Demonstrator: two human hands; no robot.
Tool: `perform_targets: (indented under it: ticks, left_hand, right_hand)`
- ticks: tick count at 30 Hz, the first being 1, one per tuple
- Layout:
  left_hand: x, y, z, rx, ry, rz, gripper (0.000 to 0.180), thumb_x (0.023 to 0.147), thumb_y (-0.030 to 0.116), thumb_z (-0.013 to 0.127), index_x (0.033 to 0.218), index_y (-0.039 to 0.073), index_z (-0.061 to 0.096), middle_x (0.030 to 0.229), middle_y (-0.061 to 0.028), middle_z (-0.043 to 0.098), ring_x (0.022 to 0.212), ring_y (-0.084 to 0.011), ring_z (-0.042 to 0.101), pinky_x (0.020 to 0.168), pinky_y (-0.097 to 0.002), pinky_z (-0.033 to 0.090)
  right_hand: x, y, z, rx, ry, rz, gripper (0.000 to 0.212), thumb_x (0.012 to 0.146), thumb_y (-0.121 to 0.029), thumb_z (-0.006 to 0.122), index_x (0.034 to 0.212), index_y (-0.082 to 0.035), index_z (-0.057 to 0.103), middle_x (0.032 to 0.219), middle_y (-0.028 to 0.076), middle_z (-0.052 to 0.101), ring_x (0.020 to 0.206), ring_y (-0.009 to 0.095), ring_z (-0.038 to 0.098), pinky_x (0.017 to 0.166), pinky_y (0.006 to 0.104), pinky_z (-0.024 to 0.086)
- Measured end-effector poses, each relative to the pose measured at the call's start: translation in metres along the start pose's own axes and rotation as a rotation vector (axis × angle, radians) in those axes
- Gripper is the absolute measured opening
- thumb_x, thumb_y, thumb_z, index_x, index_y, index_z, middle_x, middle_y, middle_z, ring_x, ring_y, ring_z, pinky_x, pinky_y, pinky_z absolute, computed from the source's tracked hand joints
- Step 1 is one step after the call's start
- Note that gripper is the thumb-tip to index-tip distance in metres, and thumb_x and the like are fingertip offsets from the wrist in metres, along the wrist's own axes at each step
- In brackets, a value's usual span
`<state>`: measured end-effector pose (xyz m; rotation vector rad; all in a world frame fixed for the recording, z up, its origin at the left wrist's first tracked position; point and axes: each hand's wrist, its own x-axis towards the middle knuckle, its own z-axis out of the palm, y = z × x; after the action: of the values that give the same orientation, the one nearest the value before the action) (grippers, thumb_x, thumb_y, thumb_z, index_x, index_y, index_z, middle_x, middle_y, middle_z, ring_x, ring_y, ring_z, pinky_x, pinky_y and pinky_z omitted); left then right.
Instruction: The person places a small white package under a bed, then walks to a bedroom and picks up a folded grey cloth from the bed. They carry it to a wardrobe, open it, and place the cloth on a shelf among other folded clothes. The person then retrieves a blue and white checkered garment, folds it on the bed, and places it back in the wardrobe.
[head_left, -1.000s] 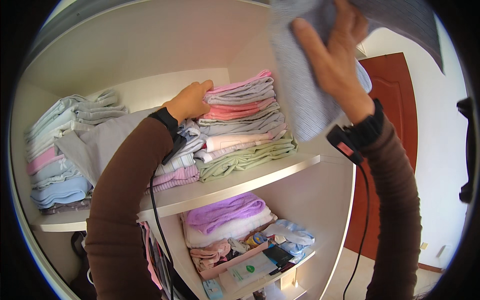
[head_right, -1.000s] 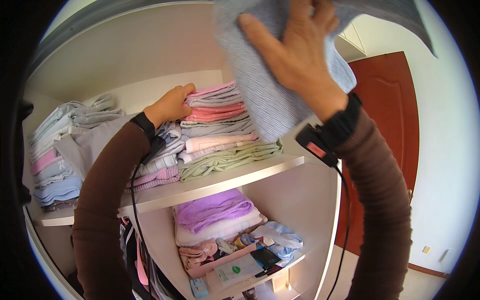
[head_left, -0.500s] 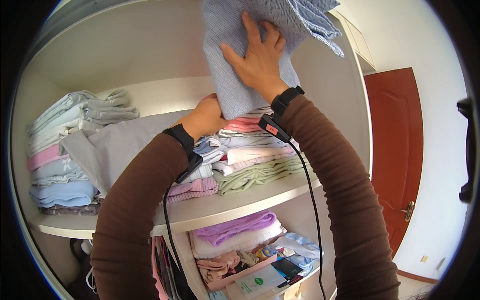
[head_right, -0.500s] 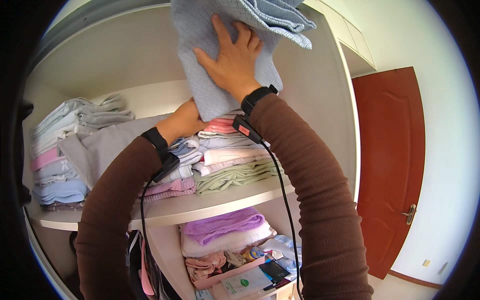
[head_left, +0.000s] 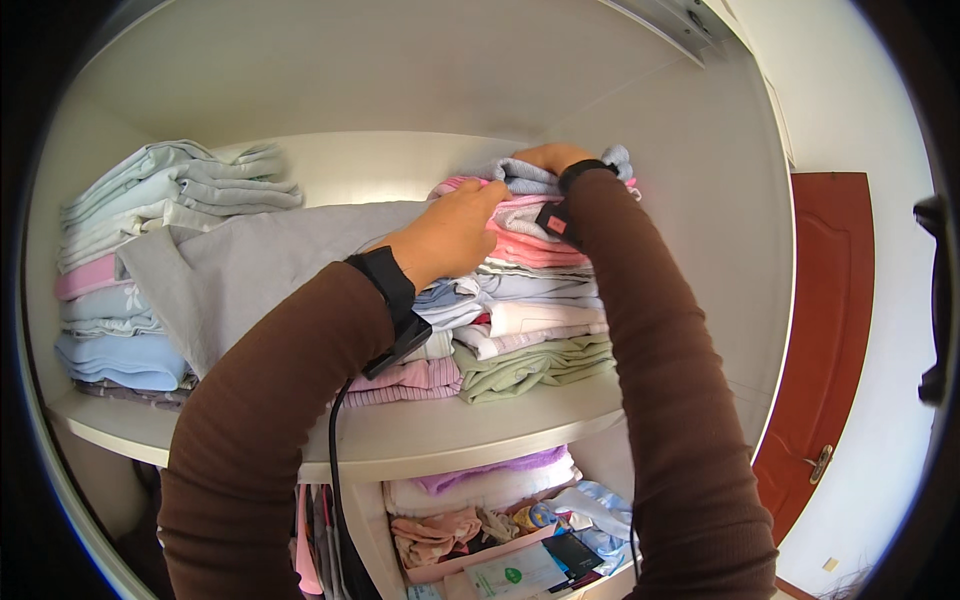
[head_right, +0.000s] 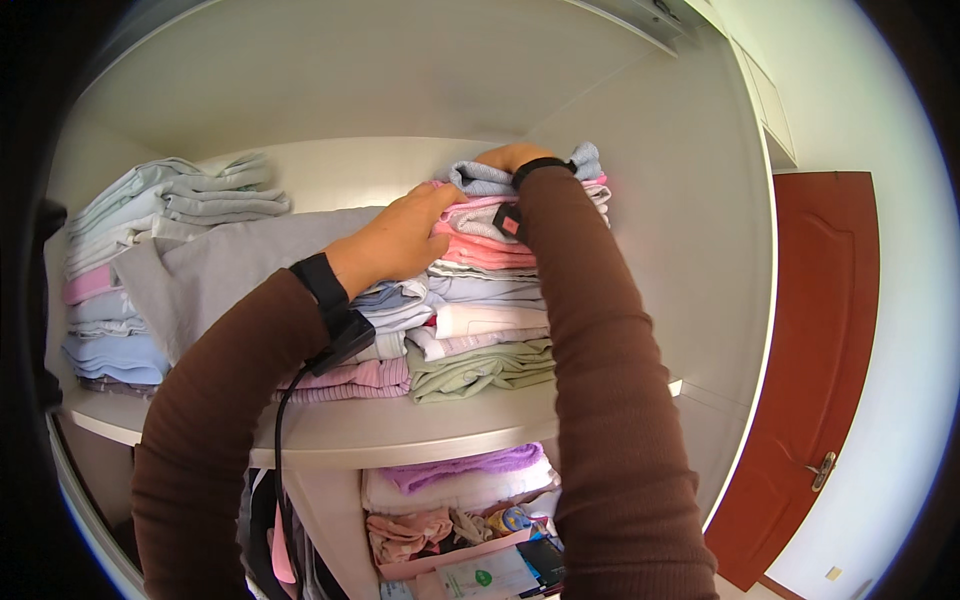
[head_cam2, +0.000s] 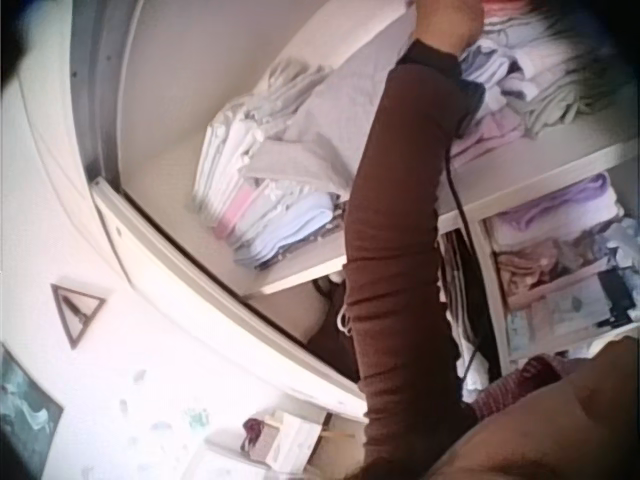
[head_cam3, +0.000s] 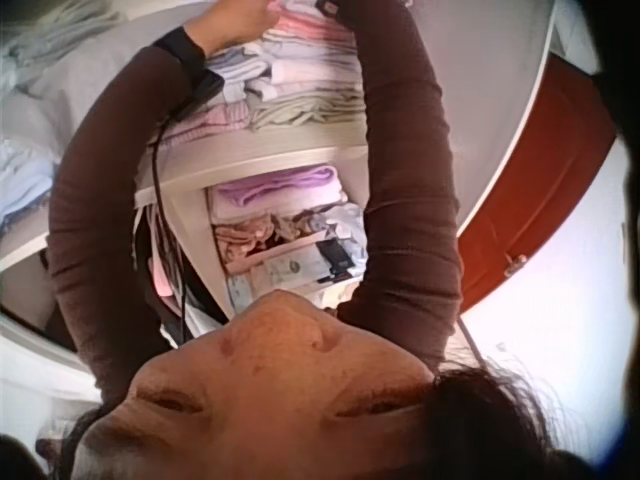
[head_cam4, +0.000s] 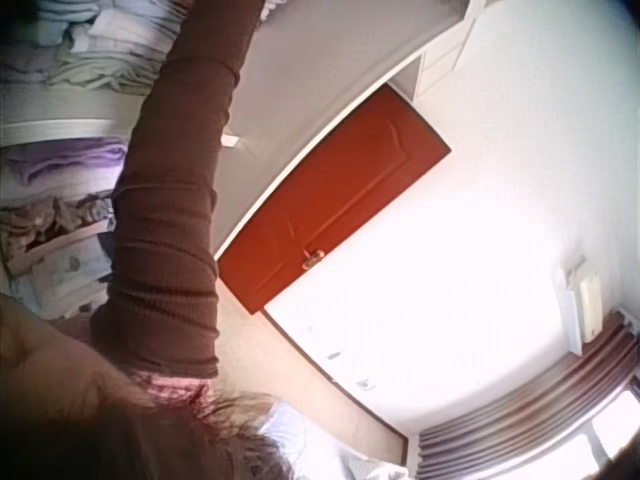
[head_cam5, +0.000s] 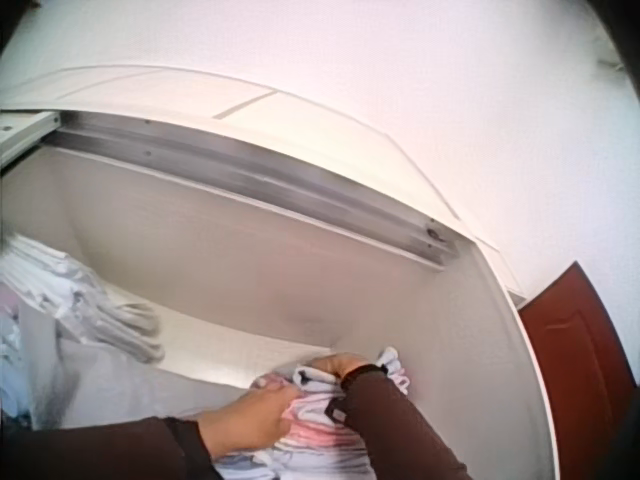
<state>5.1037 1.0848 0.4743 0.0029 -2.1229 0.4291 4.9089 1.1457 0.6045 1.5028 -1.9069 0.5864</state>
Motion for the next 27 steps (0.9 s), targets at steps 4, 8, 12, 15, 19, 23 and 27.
perform_targets:
  ticks: [4,8,12,15,19,23,27]
  left_hand:
    - [-0.003,0.001,0.000,0.007,0.022,0.019,0.049,0.082,0.008,0.062,0.130,0.004,0.049,0.119,-0.0232,0.053,0.109,-0.0405,0.054,0.093,-0.0437,0.046]
    - [-0.001,0.007,-0.007,-0.015,-0.018,-0.077,0.050,0.080,0.010,0.066,0.128,0.007,0.053,0.127,-0.0238,0.046,0.119,-0.0386,0.048,0.099,-0.0410,0.043]
    - [0.004,0.014,-0.014,0.156,0.018,-0.101,0.054,0.073,0.014,0.070,0.125,0.006,0.056,0.142,-0.0260,0.037,0.135,-0.0429,0.031,0.110,-0.0455,0.035]
    - [0.014,0.012,-0.019,0.210,-0.023,0.059,0.056,0.073,0.012,0.068,0.126,0.002,0.054,0.148,-0.0248,0.033,0.140,-0.0425,0.027,0.112,-0.0443,0.033]
    - [0.022,0.005,-0.018,0.108,0.009,0.060,0.059,0.074,0.011,0.066,0.129,-0.003,0.051,0.150,-0.0226,0.033,0.141,-0.0396,0.029,0.113,-0.0405,0.033]
    - [0.018,0.005,-0.011,0.088,-0.006,0.007,0.058,0.076,0.010,0.062,0.130,-0.005,0.049,0.147,-0.0221,0.035,0.132,-0.0371,0.042,0.108,-0.0377,0.039]
    - [0.012,0.003,-0.012,0.018,-0.016,-0.004,0.057,0.076,0.007,0.061,0.129,-0.005,0.048,0.147,-0.0221,0.035,0.125,-0.0376,0.049,0.097,-0.0370,0.045]
  right_hand:
    - [-0.014,0.022,-0.033,0.158,0.000,0.056,0.064,0.085,-0.055,0.059,0.130,-0.010,0.063,0.141,0.018,0.054,0.131,0.033,0.048,0.109,0.0421,0.035]
    - [-0.059,0.059,-0.062,0.170,0.010,0.033,0.058,0.082,-0.039,0.062,0.133,-0.012,0.060,0.128,0.018,0.061,0.123,0.032,0.052,0.107,0.0361,0.037]
    - [-0.097,0.091,-0.053,0.112,-0.023,0.013,0.069,0.078,-0.029,0.066,0.143,-0.015,0.050,0.145,0.019,0.046,0.129,0.033,0.047,0.109,0.0361,0.035]
    - [-0.104,0.099,-0.034,0.328,-0.003,-0.037,0.070,0.080,-0.025,0.064,0.146,-0.015,0.045,0.149,0.020,0.041,0.134,0.033,0.042,0.112,0.0379,0.032]
    - [-0.093,0.098,-0.015,0.257,0.280,-0.011,0.068,0.085,-0.022,0.054,0.151,-0.012,0.037,0.139,0.020,0.051,0.130,0.031,0.047,0.110,0.0354,0.033]
    - [-0.089,0.095,-0.013,0.379,0.043,0.055,0.072,0.083,-0.021,0.051,0.151,-0.007,0.033,0.136,0.021,0.052,0.125,0.033,0.049,0.104,0.0370,0.039]
    - [-0.103,0.100,-0.008,0.343,0.056,-0.004,0.078,0.075,-0.020,0.059,0.148,-0.005,0.036,0.129,0.020,0.056,0.118,0.033,0.053,0.100,0.0377,0.042]
